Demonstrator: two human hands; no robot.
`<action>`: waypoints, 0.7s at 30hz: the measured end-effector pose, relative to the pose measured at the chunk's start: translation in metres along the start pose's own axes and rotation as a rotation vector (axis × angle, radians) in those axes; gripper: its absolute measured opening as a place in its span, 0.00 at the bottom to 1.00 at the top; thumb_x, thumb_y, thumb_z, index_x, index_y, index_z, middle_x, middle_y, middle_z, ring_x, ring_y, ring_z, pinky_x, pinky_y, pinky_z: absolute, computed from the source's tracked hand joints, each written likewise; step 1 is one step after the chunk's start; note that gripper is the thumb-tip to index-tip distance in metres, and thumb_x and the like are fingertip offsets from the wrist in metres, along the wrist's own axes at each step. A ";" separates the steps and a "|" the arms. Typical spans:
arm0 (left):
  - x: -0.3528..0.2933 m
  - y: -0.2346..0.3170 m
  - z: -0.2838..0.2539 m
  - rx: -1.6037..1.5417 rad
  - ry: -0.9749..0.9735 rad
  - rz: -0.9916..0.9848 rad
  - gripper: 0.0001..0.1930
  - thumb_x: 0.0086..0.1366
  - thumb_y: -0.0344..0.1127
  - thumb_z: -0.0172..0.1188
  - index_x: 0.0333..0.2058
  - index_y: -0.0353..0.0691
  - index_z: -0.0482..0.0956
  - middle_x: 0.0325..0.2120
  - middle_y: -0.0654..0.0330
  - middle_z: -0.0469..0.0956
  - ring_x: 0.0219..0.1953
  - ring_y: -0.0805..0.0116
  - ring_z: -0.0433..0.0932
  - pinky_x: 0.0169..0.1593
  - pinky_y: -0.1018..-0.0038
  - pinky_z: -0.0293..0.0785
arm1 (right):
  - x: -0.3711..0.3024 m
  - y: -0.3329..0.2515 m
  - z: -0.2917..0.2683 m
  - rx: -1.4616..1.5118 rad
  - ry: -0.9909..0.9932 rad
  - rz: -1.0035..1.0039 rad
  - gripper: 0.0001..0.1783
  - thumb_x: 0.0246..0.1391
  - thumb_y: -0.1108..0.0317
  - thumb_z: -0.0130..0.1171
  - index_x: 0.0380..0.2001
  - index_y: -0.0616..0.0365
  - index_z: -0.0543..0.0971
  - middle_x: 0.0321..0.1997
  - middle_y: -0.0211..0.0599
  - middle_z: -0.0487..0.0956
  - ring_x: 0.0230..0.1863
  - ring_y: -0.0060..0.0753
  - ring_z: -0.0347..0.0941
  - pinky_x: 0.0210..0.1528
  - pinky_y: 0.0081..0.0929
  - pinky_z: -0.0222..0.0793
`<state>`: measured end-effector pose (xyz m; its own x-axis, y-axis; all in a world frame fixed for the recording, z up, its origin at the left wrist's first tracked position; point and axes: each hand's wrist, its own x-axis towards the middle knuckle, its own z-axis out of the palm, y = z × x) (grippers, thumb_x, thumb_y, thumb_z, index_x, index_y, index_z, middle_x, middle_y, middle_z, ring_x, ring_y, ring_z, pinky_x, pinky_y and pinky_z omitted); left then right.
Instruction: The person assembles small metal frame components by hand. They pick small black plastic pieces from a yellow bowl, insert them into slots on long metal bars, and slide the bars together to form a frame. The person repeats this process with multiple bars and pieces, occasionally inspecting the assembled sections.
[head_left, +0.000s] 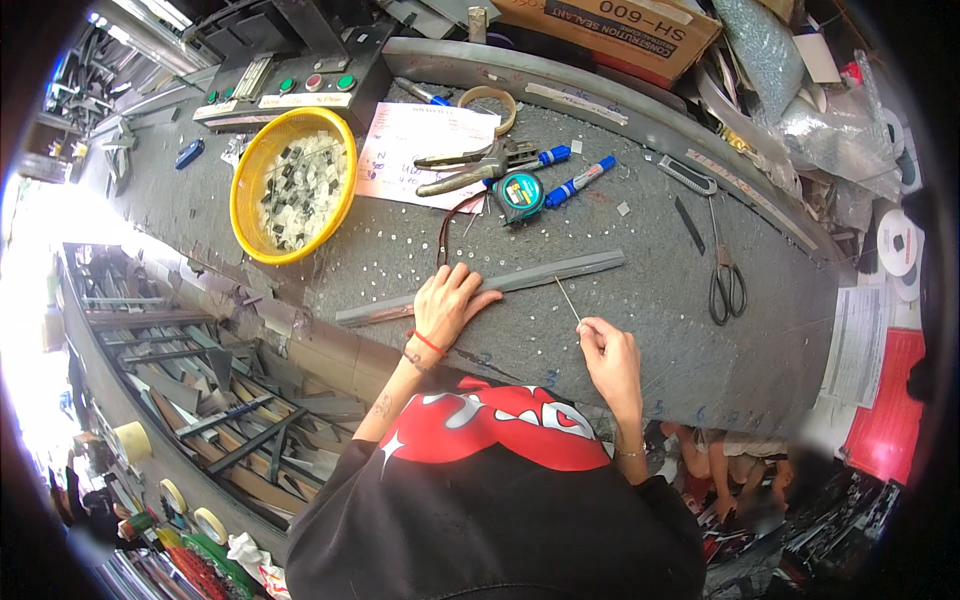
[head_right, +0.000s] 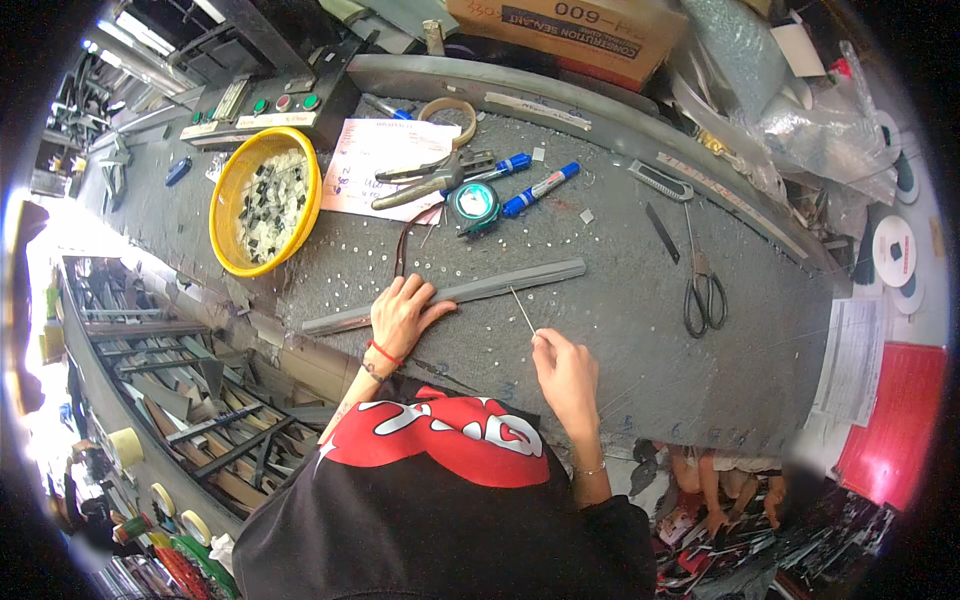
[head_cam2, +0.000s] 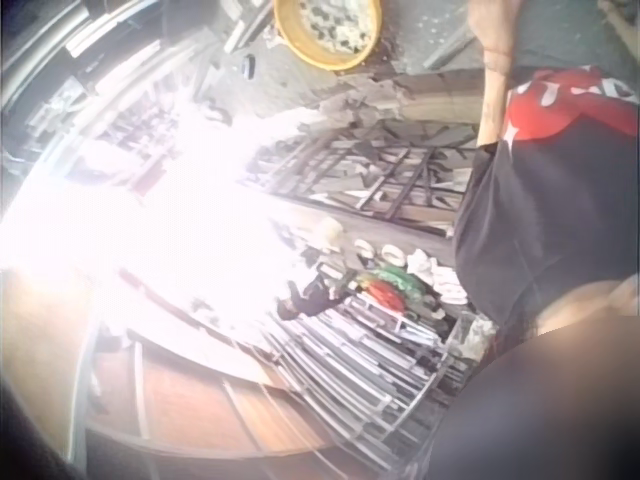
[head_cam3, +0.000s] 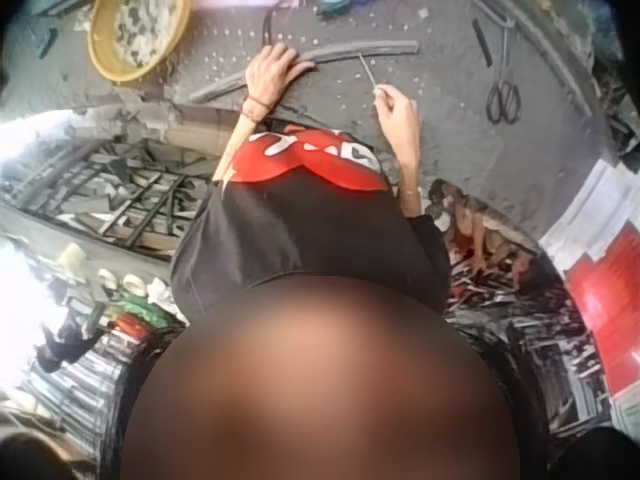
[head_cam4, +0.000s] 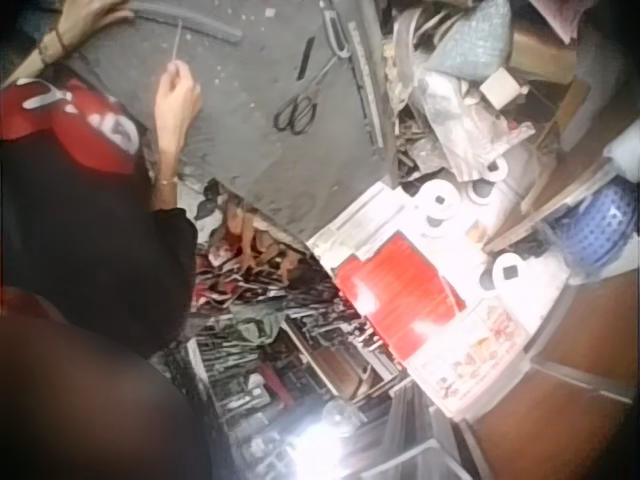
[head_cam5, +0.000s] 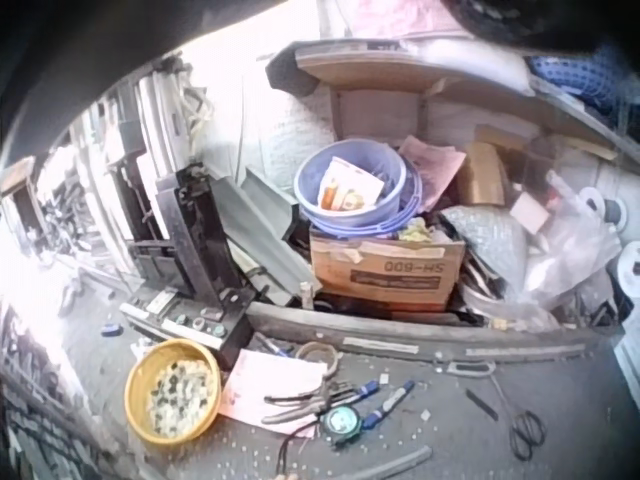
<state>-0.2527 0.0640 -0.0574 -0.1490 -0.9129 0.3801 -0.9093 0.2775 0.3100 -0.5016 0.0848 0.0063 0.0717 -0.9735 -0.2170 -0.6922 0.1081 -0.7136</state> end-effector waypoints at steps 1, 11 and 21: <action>0.000 -0.001 -0.002 -0.008 -0.005 0.025 0.16 0.52 0.50 0.62 0.24 0.45 0.72 0.23 0.64 0.65 0.28 0.67 0.67 0.29 0.73 0.66 | -0.001 -0.001 0.002 -0.041 0.002 0.010 0.10 0.55 0.64 0.52 0.34 0.57 0.78 0.22 0.48 0.78 0.25 0.50 0.76 0.25 0.40 0.66; -0.004 -0.007 -0.013 -0.086 -0.106 0.162 0.13 0.53 0.45 0.62 0.31 0.43 0.75 0.29 0.64 0.72 0.30 0.65 0.71 0.33 0.70 0.68 | 0.035 0.000 0.058 0.098 0.154 -0.034 0.09 0.57 0.65 0.51 0.33 0.59 0.76 0.19 0.43 0.76 0.23 0.41 0.75 0.26 0.36 0.67; -0.012 -0.052 -0.032 0.046 -0.008 0.214 0.19 0.44 0.33 0.68 0.38 0.44 0.76 0.36 0.61 0.74 0.38 0.60 0.73 0.42 0.67 0.68 | -0.043 0.087 -0.060 -0.229 0.484 0.280 0.16 0.60 0.61 0.48 0.38 0.63 0.77 0.38 0.50 0.78 0.40 0.51 0.75 0.42 0.40 0.69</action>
<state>-0.1914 0.0703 -0.0498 -0.3436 -0.8369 0.4260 -0.8735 0.4514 0.1824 -0.6076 0.1238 -0.0068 -0.4333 -0.9012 -0.0090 -0.7788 0.3794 -0.4996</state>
